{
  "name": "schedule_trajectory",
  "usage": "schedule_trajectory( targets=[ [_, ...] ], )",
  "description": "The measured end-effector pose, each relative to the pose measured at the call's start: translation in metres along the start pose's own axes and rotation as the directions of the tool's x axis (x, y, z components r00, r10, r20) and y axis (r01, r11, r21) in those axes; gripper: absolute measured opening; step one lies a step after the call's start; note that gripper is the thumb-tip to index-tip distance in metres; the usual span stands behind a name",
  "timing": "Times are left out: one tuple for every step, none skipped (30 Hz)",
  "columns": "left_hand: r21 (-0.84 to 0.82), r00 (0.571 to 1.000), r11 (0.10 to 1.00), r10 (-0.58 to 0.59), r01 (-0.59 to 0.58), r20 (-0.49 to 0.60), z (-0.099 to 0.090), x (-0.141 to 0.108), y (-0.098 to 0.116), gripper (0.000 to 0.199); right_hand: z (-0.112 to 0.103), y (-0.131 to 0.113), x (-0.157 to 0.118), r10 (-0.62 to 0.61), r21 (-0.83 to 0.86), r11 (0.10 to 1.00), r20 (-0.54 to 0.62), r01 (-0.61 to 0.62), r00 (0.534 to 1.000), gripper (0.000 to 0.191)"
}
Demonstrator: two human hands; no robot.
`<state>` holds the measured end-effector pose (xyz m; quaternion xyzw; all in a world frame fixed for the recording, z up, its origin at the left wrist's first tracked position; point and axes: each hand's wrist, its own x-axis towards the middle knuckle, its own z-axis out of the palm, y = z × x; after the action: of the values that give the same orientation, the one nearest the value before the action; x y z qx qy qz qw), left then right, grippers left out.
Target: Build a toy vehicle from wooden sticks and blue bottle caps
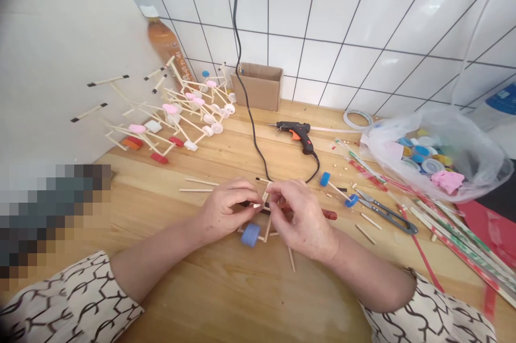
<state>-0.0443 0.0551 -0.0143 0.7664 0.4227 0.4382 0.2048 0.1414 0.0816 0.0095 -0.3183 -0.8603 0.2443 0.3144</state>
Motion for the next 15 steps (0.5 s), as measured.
schedule_trajectory(
  targets=[
    [0.001, 1.0, 1.0, 0.001, -0.001, 0.002, 0.0002, 0.0, 0.0002, 0.008, -0.0002, -0.0006, 0.0003, -0.003, 0.004, 1.0, 0.006, 0.003, 1.0, 0.024],
    [0.002, 1.0, 1.0, 0.003, -0.003, 0.002, 0.0003, -0.0001, 0.0003, 0.007, -0.0005, -0.0013, 0.0006, -0.007, 0.009, 1.0, 0.011, 0.007, 1.0, 0.023],
    [0.002, 1.0, 1.0, 0.007, -0.007, 0.003, 0.0005, -0.0002, 0.0004, 0.007, -0.0008, -0.0021, 0.0009, -0.012, 0.015, 1.0, 0.017, 0.011, 1.0, 0.023],
    [0.003, 1.0, 1.0, 0.01, -0.01, 0.004, 0.0006, -0.0002, 0.0004, 0.008, -0.0013, -0.0029, 0.0012, -0.018, 0.023, 1.0, 0.023, 0.018, 1.0, 0.022],
    [0.003, 1.0, 1.0, 0.015, -0.015, 0.004, 0.0006, -0.0003, 0.0002, 0.008, -0.0017, -0.0039, 0.0013, -0.026, 0.029, 0.999, 0.028, 0.026, 0.999, 0.021],
    [0.004, 1.0, 1.0, 0.02, -0.02, 0.004, 0.0006, -0.0004, 0.0001, 0.008, -0.0022, -0.0048, 0.0014, -0.037, 0.034, 0.999, 0.032, 0.036, 0.999, 0.02],
    [0.005, 1.0, 1.0, 0.024, -0.024, 0.004, 0.0005, -0.0004, 0.0, 0.008, -0.0026, -0.0056, 0.0013, -0.052, 0.038, 0.998, 0.034, 0.051, 0.998, 0.02],
    [0.006, 1.0, 1.0, 0.028, -0.028, 0.005, 0.0004, -0.0003, -0.0001, 0.009, -0.0028, -0.0064, 0.0011, -0.071, 0.042, 0.997, 0.031, 0.07, 0.997, 0.02],
    [0.007, 1.0, 1.0, 0.03, -0.03, 0.008, 0.0002, -0.0003, 0.0, 0.009, -0.0029, -0.0072, 0.0009, -0.092, 0.047, 0.995, 0.03, 0.09, 0.995, 0.02],
    [0.006, 0.999, 1.0, 0.03, -0.03, 0.012, -0.0001, -0.0002, 0.0001, 0.009, -0.0028, -0.0078, 0.0008, -0.112, 0.05, 0.993, 0.028, 0.111, 0.993, 0.02],
    [0.006, 1.0, 1.0, 0.026, -0.026, 0.016, -0.0004, -0.0001, 0.0003, 0.01, -0.0026, -0.0085, 0.0009, -0.132, 0.05, 0.99, 0.028, 0.13, 0.991, 0.021],
    [0.005, 1.0, 1.0, 0.018, -0.018, 0.023, -0.0007, -0.0001, 0.0006, 0.01, -0.0021, -0.009, 0.001, -0.151, 0.049, 0.987, 0.029, 0.15, 0.988, 0.02],
    [0.003, 1.0, 1.0, 0.012, -0.012, 0.028, -0.0008, 0.0, 0.0008, 0.01, -0.0015, -0.0096, 0.0014, -0.169, 0.046, 0.985, 0.034, 0.167, 0.985, 0.02],
    [0.003, 0.999, 1.0, 0.009, -0.009, 0.031, -0.0009, 0.0, 0.0009, 0.01, -0.0009, -0.0101, 0.0018, -0.184, 0.044, 0.982, 0.041, 0.182, 0.982, 0.019],
    [0.002, 0.999, 1.0, 0.009, -0.009, 0.032, -0.0009, -0.0001, 0.001, 0.01, -0.0001, -0.0105, 0.0024, -0.196, 0.042, 0.98, 0.046, 0.194, 0.979, 0.019]
  ],
)
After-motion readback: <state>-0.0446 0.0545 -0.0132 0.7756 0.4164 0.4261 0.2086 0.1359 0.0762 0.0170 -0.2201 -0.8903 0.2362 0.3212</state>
